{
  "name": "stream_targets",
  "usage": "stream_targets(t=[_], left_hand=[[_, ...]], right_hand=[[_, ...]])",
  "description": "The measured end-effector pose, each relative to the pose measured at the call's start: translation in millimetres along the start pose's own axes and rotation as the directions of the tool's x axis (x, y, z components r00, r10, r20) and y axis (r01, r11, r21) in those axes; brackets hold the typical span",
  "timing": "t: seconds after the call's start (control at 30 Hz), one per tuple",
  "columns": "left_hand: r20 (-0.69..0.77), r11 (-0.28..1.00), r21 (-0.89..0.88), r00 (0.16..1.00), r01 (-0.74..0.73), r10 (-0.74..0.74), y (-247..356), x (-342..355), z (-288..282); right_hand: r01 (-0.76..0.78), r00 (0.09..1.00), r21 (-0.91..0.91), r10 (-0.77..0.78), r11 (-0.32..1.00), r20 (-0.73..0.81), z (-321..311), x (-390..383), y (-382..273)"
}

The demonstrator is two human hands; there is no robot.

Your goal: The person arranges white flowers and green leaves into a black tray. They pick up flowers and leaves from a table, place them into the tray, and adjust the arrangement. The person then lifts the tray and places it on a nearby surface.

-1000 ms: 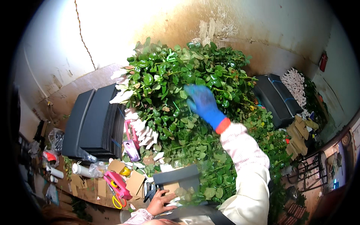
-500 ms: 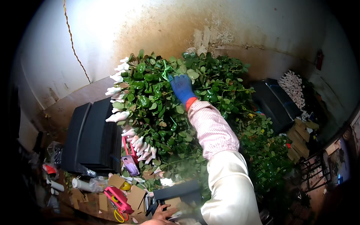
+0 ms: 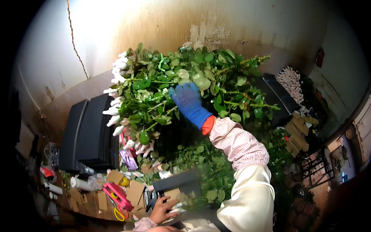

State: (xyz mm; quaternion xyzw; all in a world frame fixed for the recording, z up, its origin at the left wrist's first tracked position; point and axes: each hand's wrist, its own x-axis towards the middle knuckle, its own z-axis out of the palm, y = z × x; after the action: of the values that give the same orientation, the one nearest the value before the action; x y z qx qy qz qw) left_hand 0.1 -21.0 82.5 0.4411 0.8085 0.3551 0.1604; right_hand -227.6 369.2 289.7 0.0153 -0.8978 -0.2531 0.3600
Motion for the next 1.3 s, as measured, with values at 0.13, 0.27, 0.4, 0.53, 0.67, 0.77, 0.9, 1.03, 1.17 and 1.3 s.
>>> stream_targets(t=[0.13, 0.27, 0.4, 0.53, 0.67, 0.77, 0.9, 1.03, 1.17, 1.3], left_hand=[[-0.002, 1.000, -0.014, 1.000, -0.009, 0.009, 2.3, 0.7, 1.2], [-0.013, 1.000, 0.023, 1.000, -0.014, 0.014, 1.7, -1.5, 0.4], [-0.014, 0.999, 0.029, 0.999, -0.035, 0.035, 1.5, -0.9, -1.4], [-0.007, 1.000, 0.022, 1.000, -0.021, 0.021, -0.5, -3.8, 0.7], [-0.012, 1.000, 0.018, 1.000, -0.011, 0.011, 0.0, -4.8, 1.5], [-0.039, 1.000, 0.005, 0.999, -0.024, 0.024, 3.3, -4.4, 0.9], [-0.049, 0.999, -0.001, 0.998, -0.034, 0.034, 2.3, -2.3, 0.6], [-0.071, 1.000, 0.013, 0.997, -0.019, 0.020, -1.4, -7.8, 4.5], [-0.046, 0.998, 0.033, 0.997, -0.058, 0.060, -2.3, -2.9, -0.8], [-0.036, 0.998, 0.054, 0.998, -0.045, 0.047, -10.3, -7.5, 9.6]], right_hand=[[0.036, 0.983, 0.118, -0.056, 0.992, 0.173, 26.4, -98.4, -22.7], [0.002, 0.899, 0.118, -0.053, 0.993, 0.434, 49.4, -166.5, -46.5], [0.177, 0.773, 0.095, -0.198, 0.980, 0.603, 63.0, -206.2, -62.4], [0.243, 0.612, 0.340, -0.416, 0.908, 0.673, 62.1, -222.8, -48.7], [0.046, 0.420, 0.572, -0.535, 0.819, 0.733, 36.3, -208.3, -25.6], [-0.187, 0.347, 0.633, -0.552, 0.751, 0.758, 24.0, -195.1, -10.0], [-0.417, 0.428, 0.648, -0.492, 0.637, 0.758, 30.9, -202.2, 1.1], [-0.088, 0.601, 0.537, -0.386, 0.839, 0.700, 29.3, -215.6, -37.6], [0.188, 0.618, 0.386, -0.414, 0.903, 0.669, 66.7, -263.6, -70.8], [-0.073, 0.764, 0.524, -0.290, 0.849, 0.577, 42.9, -240.5, -45.3]])
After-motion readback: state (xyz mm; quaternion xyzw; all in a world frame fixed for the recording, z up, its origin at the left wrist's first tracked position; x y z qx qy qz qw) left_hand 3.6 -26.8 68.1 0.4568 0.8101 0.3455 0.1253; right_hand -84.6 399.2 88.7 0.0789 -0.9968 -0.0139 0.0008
